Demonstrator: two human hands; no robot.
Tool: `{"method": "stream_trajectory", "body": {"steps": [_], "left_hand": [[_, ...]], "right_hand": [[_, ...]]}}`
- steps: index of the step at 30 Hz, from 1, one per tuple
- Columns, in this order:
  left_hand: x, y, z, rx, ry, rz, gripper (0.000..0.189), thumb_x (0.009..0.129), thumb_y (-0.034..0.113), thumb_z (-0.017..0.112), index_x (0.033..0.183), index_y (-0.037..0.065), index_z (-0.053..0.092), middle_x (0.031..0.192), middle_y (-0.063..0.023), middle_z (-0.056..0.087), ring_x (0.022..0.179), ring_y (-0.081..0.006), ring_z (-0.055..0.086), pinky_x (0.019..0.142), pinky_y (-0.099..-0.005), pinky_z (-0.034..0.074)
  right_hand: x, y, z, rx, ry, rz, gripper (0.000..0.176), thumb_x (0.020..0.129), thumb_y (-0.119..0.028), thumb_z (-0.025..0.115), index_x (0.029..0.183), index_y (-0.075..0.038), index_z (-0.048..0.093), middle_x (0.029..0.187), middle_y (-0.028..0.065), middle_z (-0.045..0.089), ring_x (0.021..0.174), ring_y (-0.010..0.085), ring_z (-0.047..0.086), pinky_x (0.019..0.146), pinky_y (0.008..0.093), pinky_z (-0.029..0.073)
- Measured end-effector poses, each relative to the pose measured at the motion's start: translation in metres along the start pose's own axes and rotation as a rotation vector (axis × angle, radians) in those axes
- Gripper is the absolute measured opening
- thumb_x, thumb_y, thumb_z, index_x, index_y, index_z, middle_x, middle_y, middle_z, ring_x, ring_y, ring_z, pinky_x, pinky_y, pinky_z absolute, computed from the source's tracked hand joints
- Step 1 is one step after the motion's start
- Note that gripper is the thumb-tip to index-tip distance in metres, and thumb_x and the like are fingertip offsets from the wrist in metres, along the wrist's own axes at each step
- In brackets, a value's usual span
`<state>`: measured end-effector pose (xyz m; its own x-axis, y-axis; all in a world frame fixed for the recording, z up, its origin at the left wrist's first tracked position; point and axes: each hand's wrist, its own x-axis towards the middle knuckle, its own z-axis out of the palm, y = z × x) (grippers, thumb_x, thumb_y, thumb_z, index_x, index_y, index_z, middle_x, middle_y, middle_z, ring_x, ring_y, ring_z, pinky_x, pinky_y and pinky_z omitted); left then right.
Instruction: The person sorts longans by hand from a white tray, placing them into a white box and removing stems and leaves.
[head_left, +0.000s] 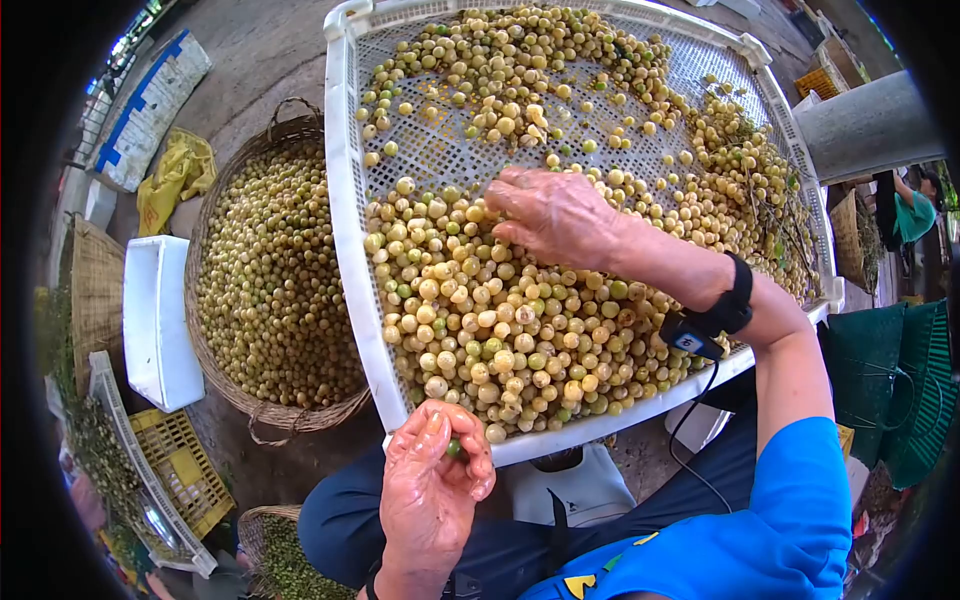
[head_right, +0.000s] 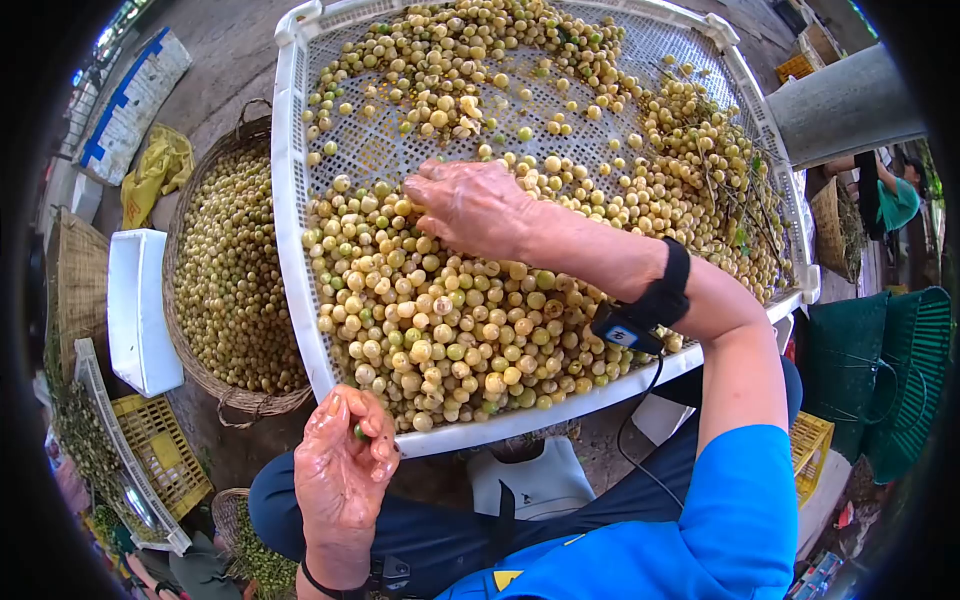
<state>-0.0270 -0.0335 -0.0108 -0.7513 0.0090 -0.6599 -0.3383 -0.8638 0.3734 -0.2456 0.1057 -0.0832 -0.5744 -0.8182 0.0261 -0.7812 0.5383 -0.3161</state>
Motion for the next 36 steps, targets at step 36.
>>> {"method": "stream_trajectory", "body": {"steps": [36], "left_hand": [[-0.003, -0.013, -0.008, 0.042, -0.024, 0.079, 0.016, 0.087, 0.018, 0.049, 0.084, 0.002, 0.053, 0.062, -0.0017, 0.048, 0.05, -0.0095, 0.048, 0.038, -0.0181, 0.034]], "right_hand": [[-0.182, -0.121, -0.035, 0.074, -0.842, -0.528, 0.036, 0.072, -0.01, 0.054, 0.107, -0.004, 0.044, 0.074, 0.0101, 0.054, 0.065, 0.0246, 0.059, 0.054, 0.0342, 0.048]]}}
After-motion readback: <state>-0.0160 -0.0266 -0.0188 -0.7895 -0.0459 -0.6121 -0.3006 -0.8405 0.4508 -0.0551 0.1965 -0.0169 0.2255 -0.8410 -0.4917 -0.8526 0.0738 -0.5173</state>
